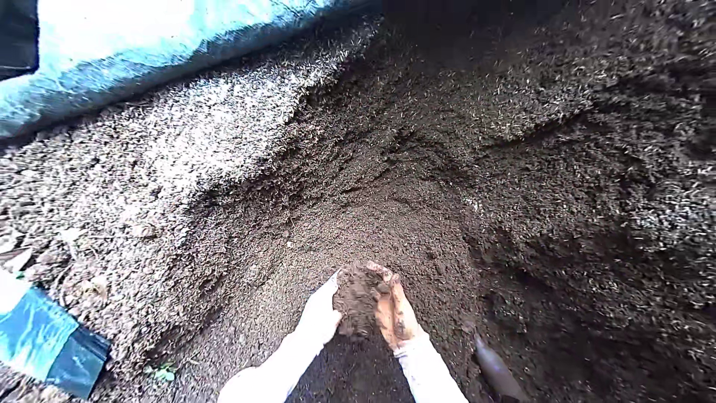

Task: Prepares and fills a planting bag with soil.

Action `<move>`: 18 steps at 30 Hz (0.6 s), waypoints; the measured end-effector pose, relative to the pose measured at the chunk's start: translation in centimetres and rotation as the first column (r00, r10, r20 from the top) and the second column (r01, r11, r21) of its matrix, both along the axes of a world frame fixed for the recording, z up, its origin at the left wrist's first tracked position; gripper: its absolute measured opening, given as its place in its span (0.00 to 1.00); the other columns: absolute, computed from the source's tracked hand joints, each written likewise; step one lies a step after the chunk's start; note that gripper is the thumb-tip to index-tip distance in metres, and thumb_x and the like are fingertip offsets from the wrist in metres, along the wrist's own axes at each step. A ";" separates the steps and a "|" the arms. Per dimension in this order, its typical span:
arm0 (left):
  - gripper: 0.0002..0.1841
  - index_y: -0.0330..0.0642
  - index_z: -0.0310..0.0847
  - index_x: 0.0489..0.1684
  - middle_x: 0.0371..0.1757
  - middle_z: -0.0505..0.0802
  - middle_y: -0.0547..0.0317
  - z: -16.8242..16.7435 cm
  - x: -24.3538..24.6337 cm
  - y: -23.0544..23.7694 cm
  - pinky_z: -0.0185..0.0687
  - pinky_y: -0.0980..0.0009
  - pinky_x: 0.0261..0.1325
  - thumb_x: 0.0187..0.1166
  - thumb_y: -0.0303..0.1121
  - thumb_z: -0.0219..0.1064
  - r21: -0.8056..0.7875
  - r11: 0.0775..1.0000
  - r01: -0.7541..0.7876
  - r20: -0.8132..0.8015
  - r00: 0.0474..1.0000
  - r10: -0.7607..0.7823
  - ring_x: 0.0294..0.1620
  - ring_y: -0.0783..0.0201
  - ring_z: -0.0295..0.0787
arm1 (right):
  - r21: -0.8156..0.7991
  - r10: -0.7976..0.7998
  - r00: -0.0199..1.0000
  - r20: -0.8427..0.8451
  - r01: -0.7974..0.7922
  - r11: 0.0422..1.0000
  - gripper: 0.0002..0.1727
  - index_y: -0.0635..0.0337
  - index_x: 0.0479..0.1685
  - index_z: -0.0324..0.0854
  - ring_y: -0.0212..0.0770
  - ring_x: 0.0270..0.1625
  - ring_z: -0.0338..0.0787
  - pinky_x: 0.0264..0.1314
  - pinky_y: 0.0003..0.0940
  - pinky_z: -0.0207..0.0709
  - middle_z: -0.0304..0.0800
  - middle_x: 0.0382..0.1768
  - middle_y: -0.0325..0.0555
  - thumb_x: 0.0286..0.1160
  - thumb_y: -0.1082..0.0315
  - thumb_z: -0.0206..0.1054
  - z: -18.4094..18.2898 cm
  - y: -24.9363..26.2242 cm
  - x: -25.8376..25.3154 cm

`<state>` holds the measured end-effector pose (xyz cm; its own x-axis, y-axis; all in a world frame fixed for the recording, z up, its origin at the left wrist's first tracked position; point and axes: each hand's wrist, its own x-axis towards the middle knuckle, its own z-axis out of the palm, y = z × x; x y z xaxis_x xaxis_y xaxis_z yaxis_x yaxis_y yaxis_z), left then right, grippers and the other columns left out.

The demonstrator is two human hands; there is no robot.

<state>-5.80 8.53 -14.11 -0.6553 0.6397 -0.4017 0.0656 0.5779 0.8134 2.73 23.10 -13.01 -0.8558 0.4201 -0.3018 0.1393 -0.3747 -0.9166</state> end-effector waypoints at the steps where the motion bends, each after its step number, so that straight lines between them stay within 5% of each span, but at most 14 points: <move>1: 0.42 0.35 0.59 0.91 0.90 0.69 0.44 0.0 -0.3 0.0 0.55 0.60 0.93 0.68 0.17 0.68 -0.021 0.999 0.028 0.007 1.000 -0.028 0.91 0.56 0.64 | 0.037 0.031 0.998 0.055 -0.033 0.999 0.34 0.61 0.85 0.63 0.38 0.81 0.73 0.80 0.43 0.71 0.71 0.83 0.48 0.89 0.47 0.43 0.6 0.0 -0.2; 4: 0.45 0.42 0.52 0.95 0.95 0.62 0.51 -1.1 -1.0 0.0 0.51 0.61 0.95 0.72 0.19 0.68 -0.005 0.996 0.090 -0.006 0.996 -0.090 0.94 0.59 0.59 | 0.057 0.064 0.976 0.207 -0.077 0.995 0.33 0.55 0.89 0.61 0.47 0.88 0.67 0.83 0.54 0.69 0.61 0.90 0.46 0.86 0.52 0.53 1.8 0.9 0.0; 8: 0.42 0.42 0.51 0.95 0.95 0.60 0.50 -1.9 -1.7 -0.1 0.49 0.59 0.96 0.76 0.23 0.65 -0.057 0.979 0.196 -0.032 0.980 -0.198 0.95 0.57 0.55 | -0.119 -0.306 0.826 0.474 0.404 0.907 0.38 0.60 0.92 0.51 0.58 0.79 0.78 0.74 0.56 0.76 0.67 0.85 0.62 0.94 0.42 0.43 -3.4 4.1 5.7; 11: 0.32 0.48 0.67 0.88 0.90 0.70 0.51 -1.7 -1.7 0.3 0.68 0.47 0.84 0.79 0.27 0.61 -0.257 0.940 0.224 -0.159 0.950 -0.270 0.87 0.48 0.69 | -0.269 -0.381 0.676 0.631 0.651 0.710 0.49 0.63 0.93 0.41 0.62 0.80 0.76 0.75 0.55 0.74 0.61 0.86 0.71 0.88 0.29 0.30 -9.7 6.6 12.6; 14: 0.20 0.44 0.81 0.73 0.87 0.74 0.50 -1.2 -1.7 1.3 0.73 0.48 0.79 0.85 0.28 0.56 -0.384 0.886 0.260 -0.206 0.911 -0.357 0.83 0.45 0.75 | -0.343 -0.507 0.665 0.549 0.732 0.589 0.56 0.63 0.93 0.38 0.64 0.79 0.77 0.75 0.54 0.76 0.59 0.85 0.74 0.81 0.22 0.26 -13.4 8.6 13.1; 16: 0.21 0.49 0.82 0.76 0.87 0.75 0.55 -0.5 -1.6 2.1 0.73 0.45 0.77 0.88 0.30 0.52 -0.479 0.817 0.322 -0.169 0.879 -0.446 0.82 0.45 0.75 | -0.330 -0.606 0.625 0.491 0.778 0.534 0.56 0.59 0.93 0.39 0.65 0.78 0.72 0.73 0.66 0.72 0.58 0.83 0.71 0.79 0.20 0.29 -14.3 9.7 10.4; 18: 0.23 0.53 0.78 0.81 0.87 0.75 0.57 0.3 -1.5 2.9 0.76 0.42 0.71 0.90 0.34 0.50 -0.550 0.759 0.347 -0.158 0.850 -0.503 0.80 0.45 0.77 | -0.331 -0.639 0.619 0.457 0.785 0.524 0.57 0.42 0.97 0.37 0.64 0.89 0.62 0.77 0.78 0.65 0.49 0.93 0.59 0.72 0.15 0.31 -14.6 10.8 7.7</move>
